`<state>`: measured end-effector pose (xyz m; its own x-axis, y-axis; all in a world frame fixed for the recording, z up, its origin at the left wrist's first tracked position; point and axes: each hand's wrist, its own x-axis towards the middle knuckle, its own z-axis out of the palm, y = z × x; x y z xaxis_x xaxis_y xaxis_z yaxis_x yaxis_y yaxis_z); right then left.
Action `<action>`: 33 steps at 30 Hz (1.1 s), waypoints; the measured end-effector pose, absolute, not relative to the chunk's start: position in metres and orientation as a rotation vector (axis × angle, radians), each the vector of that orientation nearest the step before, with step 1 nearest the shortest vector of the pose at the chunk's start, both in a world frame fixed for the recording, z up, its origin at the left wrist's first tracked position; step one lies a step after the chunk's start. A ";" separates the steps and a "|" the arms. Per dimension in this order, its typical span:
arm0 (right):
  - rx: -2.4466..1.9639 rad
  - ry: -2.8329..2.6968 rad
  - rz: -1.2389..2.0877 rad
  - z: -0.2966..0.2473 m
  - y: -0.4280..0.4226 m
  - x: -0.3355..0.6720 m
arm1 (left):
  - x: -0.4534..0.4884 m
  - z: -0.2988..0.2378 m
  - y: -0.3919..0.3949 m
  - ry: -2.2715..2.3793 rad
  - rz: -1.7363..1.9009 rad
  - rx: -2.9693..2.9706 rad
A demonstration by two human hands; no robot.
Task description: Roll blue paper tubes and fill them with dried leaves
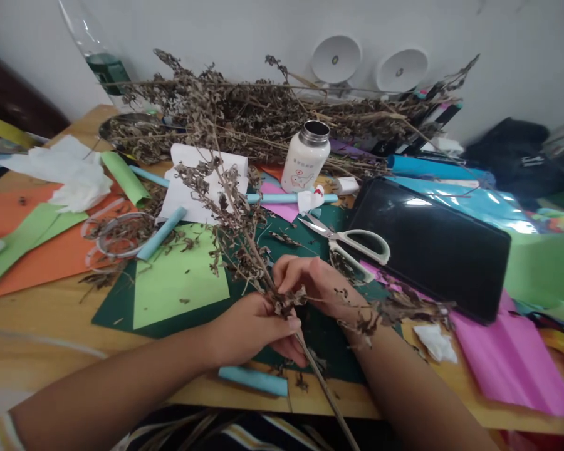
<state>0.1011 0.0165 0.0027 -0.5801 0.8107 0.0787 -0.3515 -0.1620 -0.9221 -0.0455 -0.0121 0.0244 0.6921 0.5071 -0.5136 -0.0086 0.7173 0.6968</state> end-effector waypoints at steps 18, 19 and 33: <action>-0.887 -1.581 1.931 0.007 0.024 0.104 | -0.051 0.023 -0.002 0.753 0.147 1.034; -0.910 -1.634 1.832 0.008 0.024 0.105 | -0.051 0.023 0.000 0.751 0.154 1.021; -0.950 -2.359 0.752 0.032 0.018 0.118 | -0.054 0.030 0.000 0.711 0.276 0.882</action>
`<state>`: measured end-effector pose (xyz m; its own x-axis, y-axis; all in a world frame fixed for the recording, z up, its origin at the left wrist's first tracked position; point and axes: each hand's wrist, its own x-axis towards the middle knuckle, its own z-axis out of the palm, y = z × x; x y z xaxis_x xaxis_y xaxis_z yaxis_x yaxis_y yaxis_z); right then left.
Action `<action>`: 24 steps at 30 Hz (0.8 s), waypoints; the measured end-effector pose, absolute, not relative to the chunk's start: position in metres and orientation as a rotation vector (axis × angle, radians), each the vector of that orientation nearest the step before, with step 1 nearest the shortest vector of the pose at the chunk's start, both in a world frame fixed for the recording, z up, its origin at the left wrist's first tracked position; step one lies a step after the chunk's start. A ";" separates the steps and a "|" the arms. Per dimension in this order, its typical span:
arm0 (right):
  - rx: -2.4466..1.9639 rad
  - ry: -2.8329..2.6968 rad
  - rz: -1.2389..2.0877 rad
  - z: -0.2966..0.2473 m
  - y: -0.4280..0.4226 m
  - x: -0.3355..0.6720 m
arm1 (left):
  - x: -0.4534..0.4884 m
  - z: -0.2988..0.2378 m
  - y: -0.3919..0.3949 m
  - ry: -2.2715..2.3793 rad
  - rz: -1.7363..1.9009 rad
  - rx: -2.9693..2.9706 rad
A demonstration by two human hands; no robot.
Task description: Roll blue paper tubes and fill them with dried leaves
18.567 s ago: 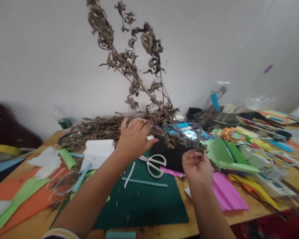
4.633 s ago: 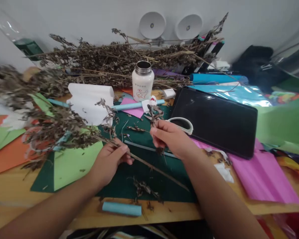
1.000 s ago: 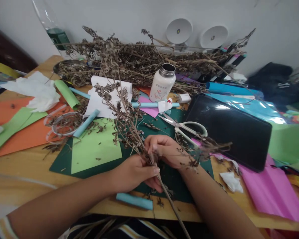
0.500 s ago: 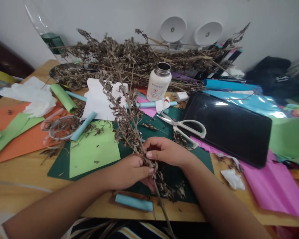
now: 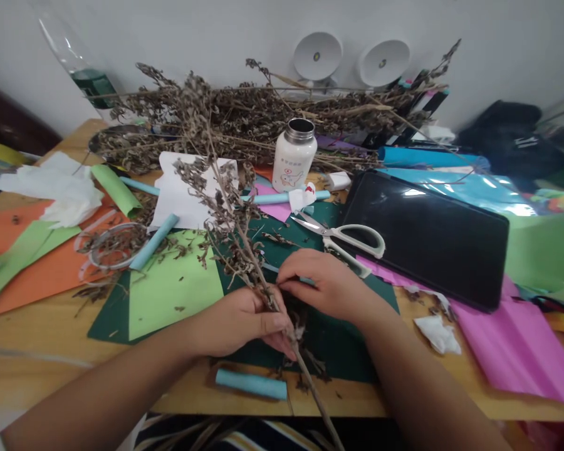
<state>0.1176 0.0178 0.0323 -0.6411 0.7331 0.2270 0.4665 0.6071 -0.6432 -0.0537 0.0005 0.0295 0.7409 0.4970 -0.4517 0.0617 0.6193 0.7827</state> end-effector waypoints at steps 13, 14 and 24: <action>-0.912 -2.449 -0.363 0.031 0.009 0.116 | -0.052 0.024 -0.001 0.728 0.306 0.751; -0.937 -2.495 -0.368 0.033 0.009 0.116 | -0.051 0.022 -0.001 0.776 0.346 0.749; -1.092 -2.714 0.011 0.034 0.012 0.107 | -0.049 0.019 -0.001 0.888 0.281 0.962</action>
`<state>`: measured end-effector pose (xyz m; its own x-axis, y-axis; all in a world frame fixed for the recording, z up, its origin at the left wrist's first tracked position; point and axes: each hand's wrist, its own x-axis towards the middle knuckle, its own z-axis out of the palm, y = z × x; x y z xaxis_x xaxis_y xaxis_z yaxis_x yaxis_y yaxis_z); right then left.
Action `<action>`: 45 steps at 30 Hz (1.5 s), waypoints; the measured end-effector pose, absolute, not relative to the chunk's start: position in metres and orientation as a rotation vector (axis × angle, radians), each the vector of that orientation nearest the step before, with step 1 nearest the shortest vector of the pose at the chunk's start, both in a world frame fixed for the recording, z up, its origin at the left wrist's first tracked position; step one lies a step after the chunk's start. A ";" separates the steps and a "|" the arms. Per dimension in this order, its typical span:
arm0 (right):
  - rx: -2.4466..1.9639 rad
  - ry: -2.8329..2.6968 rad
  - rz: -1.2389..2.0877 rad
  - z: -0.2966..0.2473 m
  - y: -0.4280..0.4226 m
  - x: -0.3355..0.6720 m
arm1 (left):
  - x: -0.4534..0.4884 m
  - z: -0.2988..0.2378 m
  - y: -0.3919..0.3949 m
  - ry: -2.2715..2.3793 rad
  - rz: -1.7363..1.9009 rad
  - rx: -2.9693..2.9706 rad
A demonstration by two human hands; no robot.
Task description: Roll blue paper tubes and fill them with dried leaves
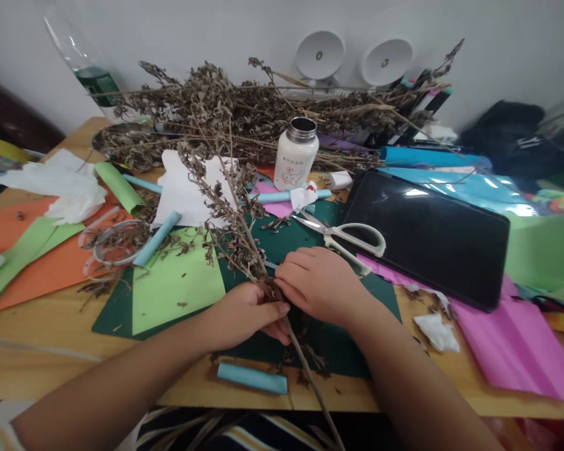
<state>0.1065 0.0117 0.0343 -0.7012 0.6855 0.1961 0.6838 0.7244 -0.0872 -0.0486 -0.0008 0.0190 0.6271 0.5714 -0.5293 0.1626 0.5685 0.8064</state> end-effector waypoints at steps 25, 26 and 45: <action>-1.266 -2.652 0.080 0.030 0.016 0.105 | -0.043 0.009 0.001 1.103 0.665 0.835; -1.275 -2.665 0.059 0.031 0.015 0.104 | -0.042 0.009 0.000 1.100 0.660 0.824; -1.628 -2.597 0.131 0.026 0.024 0.105 | -0.045 0.021 0.001 1.083 0.692 0.869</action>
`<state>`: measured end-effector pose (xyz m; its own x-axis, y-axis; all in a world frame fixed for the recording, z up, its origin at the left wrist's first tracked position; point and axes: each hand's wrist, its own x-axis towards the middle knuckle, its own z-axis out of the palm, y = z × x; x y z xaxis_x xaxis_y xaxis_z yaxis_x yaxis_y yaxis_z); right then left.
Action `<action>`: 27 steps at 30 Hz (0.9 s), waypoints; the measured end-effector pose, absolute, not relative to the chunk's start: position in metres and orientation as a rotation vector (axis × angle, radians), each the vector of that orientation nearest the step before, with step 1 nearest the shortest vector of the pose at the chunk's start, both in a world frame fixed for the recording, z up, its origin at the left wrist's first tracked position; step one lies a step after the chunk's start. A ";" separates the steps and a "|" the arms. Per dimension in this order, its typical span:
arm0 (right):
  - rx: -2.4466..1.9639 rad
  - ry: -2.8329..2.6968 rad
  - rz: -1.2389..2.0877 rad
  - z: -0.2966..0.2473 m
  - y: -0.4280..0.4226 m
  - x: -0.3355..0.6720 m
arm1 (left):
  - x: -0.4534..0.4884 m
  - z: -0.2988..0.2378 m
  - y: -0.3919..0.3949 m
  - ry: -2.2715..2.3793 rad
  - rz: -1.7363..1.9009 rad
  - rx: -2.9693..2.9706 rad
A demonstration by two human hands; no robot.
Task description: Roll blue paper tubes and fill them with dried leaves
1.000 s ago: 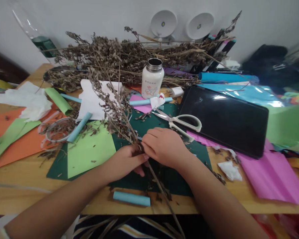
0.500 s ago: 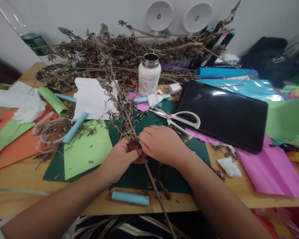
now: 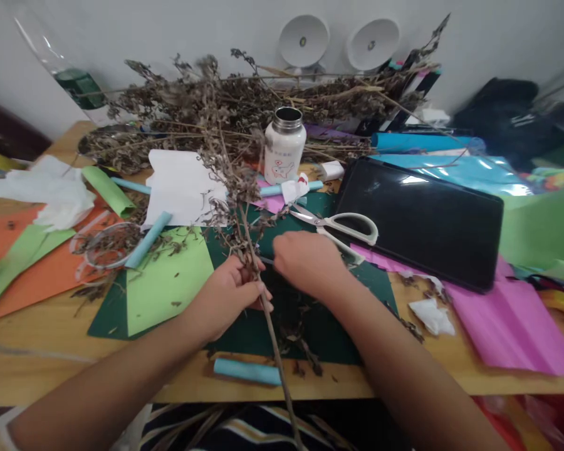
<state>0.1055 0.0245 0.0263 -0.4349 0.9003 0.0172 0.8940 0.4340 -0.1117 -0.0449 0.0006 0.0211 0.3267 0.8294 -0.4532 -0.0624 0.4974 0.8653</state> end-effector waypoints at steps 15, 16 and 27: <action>-1.499 -2.330 0.623 0.052 0.009 0.123 | -0.053 0.017 0.002 0.932 0.902 1.012; -1.432 -2.334 0.803 0.053 0.005 0.119 | -0.053 0.017 0.002 0.976 0.922 1.062; -1.346 -1.836 1.620 0.040 -0.008 0.087 | -0.059 0.019 0.010 1.217 0.941 1.336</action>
